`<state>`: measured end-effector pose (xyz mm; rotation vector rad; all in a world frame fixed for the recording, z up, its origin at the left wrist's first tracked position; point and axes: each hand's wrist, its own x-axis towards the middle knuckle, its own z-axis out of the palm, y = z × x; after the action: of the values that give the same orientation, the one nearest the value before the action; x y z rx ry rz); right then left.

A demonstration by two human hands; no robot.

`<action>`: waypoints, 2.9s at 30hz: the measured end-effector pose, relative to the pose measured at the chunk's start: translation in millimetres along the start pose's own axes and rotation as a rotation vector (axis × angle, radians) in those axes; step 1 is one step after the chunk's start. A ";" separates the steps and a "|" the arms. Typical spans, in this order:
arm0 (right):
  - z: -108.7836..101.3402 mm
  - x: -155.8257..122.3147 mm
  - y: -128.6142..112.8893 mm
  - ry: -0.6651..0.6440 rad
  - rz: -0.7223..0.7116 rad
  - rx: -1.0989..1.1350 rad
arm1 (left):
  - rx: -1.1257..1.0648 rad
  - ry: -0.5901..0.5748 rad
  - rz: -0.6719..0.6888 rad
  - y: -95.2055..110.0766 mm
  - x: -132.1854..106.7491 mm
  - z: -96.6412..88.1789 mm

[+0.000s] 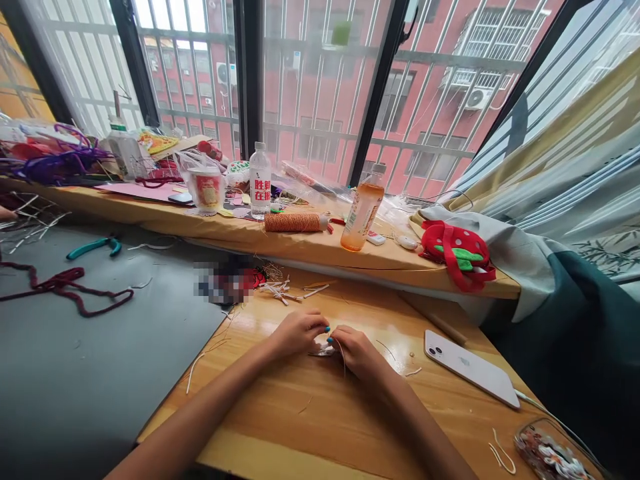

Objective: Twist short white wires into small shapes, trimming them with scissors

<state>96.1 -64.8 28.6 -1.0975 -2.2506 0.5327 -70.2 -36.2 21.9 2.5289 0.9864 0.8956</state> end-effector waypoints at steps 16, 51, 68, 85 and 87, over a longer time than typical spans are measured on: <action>-5.4 -0.3 -2.1 0.004 0.000 -0.173 | 0.079 0.034 0.013 4.2 -2.1 0.6; -2.6 -5.8 3.6 -0.113 -0.167 -0.390 | 0.225 -0.142 0.094 2.7 -2.0 -0.9; 15.2 -1.2 -13.7 0.347 0.007 -0.260 | -0.089 -0.040 0.104 0.3 -5.1 15.0; 20.1 4.5 -0.1 0.348 0.135 -0.252 | 0.344 0.138 -0.089 34.0 -9.1 7.4; 18.6 6.4 -5.4 0.406 0.196 -0.126 | 0.183 0.189 -0.139 35.5 -8.7 11.1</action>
<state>77.7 -64.7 19.6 -1.3619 -1.8540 0.2187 -49.9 -68.4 25.8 2.5178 1.3411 1.0620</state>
